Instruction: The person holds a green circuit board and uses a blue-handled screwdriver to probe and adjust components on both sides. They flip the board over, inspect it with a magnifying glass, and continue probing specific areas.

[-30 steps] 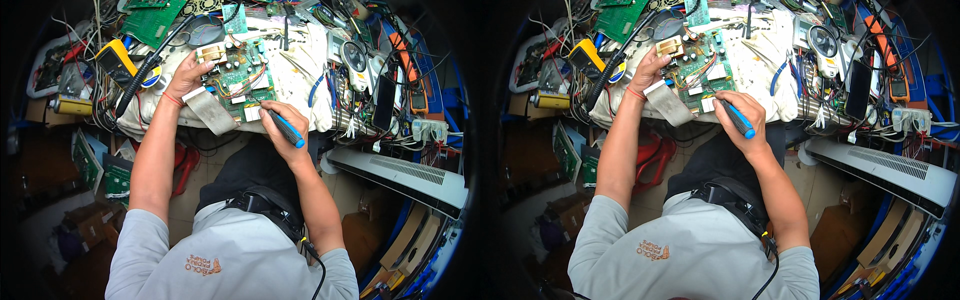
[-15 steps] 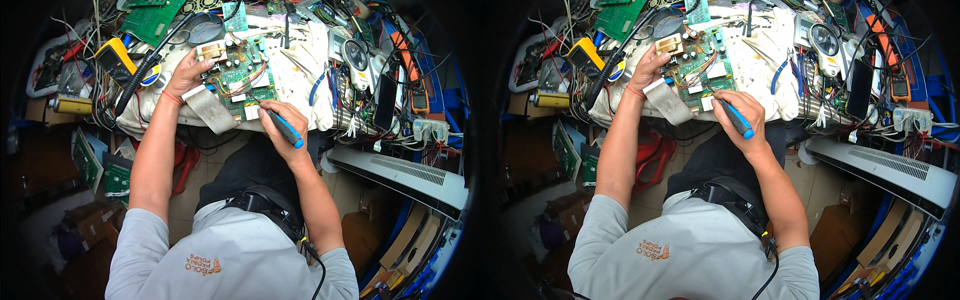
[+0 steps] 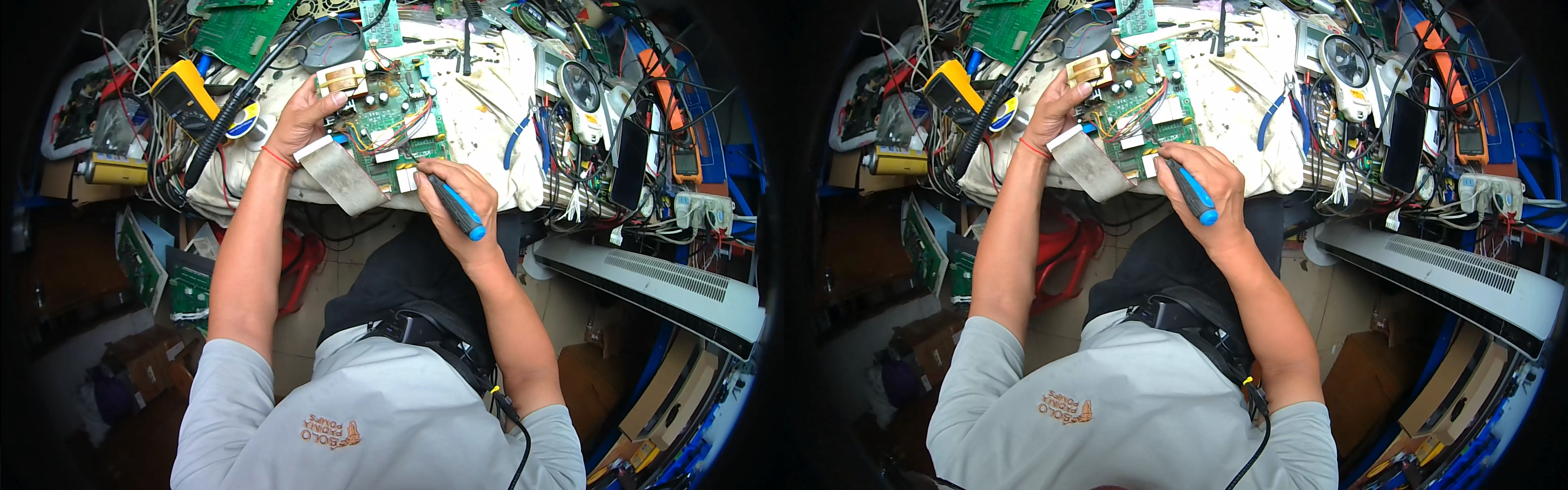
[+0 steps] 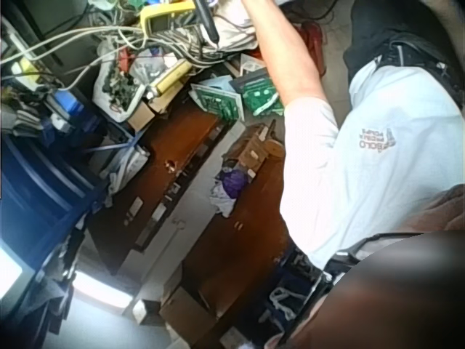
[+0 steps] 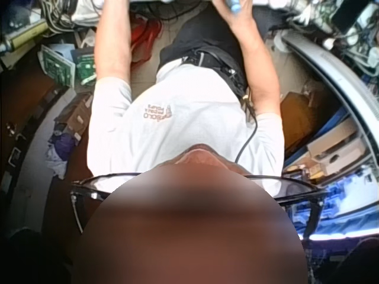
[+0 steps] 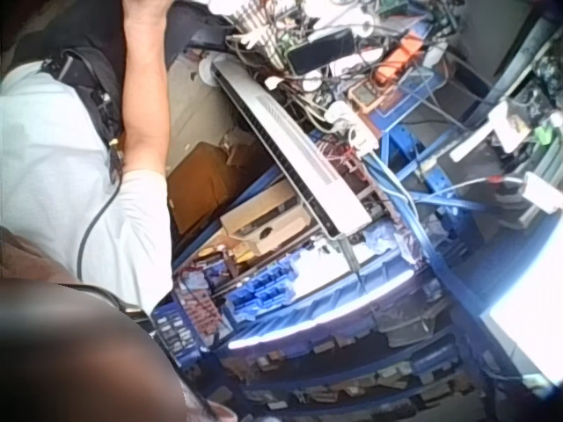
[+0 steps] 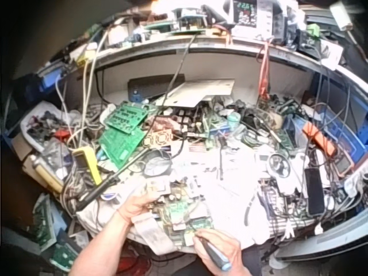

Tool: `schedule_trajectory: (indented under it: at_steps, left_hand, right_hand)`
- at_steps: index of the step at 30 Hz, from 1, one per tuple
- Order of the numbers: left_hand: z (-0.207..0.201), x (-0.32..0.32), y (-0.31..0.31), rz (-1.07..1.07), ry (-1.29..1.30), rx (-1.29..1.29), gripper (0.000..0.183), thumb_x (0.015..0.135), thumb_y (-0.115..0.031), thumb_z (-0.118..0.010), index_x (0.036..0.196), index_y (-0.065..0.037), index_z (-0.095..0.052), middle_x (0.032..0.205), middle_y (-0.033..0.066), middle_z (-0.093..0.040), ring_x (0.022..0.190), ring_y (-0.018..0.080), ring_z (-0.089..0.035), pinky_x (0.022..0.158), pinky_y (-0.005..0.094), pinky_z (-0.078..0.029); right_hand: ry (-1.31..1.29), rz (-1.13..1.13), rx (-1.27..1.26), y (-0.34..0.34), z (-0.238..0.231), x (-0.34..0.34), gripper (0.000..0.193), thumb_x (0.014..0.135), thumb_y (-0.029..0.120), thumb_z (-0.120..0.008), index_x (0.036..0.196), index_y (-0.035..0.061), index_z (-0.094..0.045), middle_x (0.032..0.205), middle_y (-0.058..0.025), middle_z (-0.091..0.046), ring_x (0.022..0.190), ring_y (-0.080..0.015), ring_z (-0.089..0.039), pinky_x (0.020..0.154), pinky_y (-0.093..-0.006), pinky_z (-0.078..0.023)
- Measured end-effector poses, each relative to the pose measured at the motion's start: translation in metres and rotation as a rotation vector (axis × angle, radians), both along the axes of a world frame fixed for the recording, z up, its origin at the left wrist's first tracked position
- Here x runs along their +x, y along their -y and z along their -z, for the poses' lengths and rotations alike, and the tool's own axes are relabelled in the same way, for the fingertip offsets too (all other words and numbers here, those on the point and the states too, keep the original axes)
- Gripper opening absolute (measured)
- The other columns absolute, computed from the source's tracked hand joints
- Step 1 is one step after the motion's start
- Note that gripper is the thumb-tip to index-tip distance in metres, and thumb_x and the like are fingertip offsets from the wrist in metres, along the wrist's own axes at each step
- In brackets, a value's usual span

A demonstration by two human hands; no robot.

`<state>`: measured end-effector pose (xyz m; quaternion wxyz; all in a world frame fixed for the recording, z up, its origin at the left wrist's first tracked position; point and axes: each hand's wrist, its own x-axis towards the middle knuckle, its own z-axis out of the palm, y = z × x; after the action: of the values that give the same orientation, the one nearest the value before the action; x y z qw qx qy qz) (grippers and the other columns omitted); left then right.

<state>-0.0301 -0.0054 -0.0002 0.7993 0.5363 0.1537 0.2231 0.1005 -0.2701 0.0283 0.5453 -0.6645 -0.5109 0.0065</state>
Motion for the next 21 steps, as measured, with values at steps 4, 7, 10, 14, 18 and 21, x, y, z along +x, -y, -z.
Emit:
schedule_trajectory:
  at_steps: [4,7,10,14,18,21]
  left_hand:
    - [-0.001,0.000,0.002,0.004,0.029,0.012,0.067,0.093,-0.016,-0.078,0.147,0.000,-0.043,0.137,0.0112,-0.061,0.125,0.0198,-0.060,0.108,0.0379,-0.049]
    - [-0.001,-0.001,0.002,-0.025,0.000,0.023,0.067,0.092,-0.016,-0.078,0.147,0.000,-0.042,0.137,0.0112,-0.061,0.126,0.0197,-0.060,0.109,0.0374,-0.048]
    - [0.000,0.001,0.000,-0.023,-0.005,-0.039,0.068,0.092,-0.015,-0.078,0.147,0.001,-0.043,0.136,0.0109,-0.062,0.125,0.0195,-0.060,0.110,0.0371,-0.047]
    - [-0.001,0.001,-0.001,-0.008,0.002,-0.023,0.068,0.091,-0.014,-0.079,0.147,0.000,-0.044,0.136,0.0096,-0.062,0.126,0.0190,-0.059,0.111,0.0368,-0.045]
    - [-0.002,0.000,0.002,-0.047,-0.013,-0.020,0.067,0.091,-0.014,-0.079,0.147,0.000,-0.045,0.136,0.0096,-0.063,0.125,0.0189,-0.059,0.110,0.0372,-0.046]
    - [-0.002,0.001,0.002,-0.031,-0.001,-0.021,0.066,0.091,-0.013,-0.079,0.146,0.000,-0.045,0.135,0.0096,-0.063,0.124,0.0188,-0.060,0.110,0.0374,-0.046]
  right_hand:
    - [0.159,0.018,-0.072,-0.009,-0.001,-0.002,0.012,0.082,0.004,-0.079,0.093,0.0035,-0.073,0.094,-0.0117,-0.077,0.085,-0.0301,-0.074,0.078,-0.0365,-0.058]
    - [0.098,0.010,-0.019,-0.011,0.000,0.001,0.012,0.082,0.005,-0.079,0.092,0.0035,-0.074,0.090,-0.0112,-0.077,0.082,-0.0305,-0.074,0.076,-0.0360,-0.057]
    - [-0.051,0.009,0.004,-0.005,0.002,0.005,0.013,0.083,0.006,-0.079,0.094,0.0009,-0.075,0.092,-0.0131,-0.077,0.083,-0.0280,-0.075,0.079,-0.0349,-0.058]
    - [-0.135,0.022,0.003,0.004,0.006,0.003,0.014,0.088,0.007,-0.078,0.100,-0.0012,-0.076,0.097,-0.0138,-0.078,0.088,-0.0234,-0.076,0.083,-0.0319,-0.058]
    - [-0.105,0.014,0.002,0.002,0.007,0.003,0.014,0.087,0.006,-0.079,0.100,-0.0008,-0.076,0.097,-0.0137,-0.078,0.088,-0.0240,-0.076,0.083,-0.0325,-0.059]
    - [-0.002,-0.027,-0.018,0.000,0.004,0.006,0.014,0.086,0.005,-0.079,0.099,-0.0005,-0.076,0.097,-0.0136,-0.078,0.088,-0.0249,-0.076,0.083,-0.0329,-0.059]
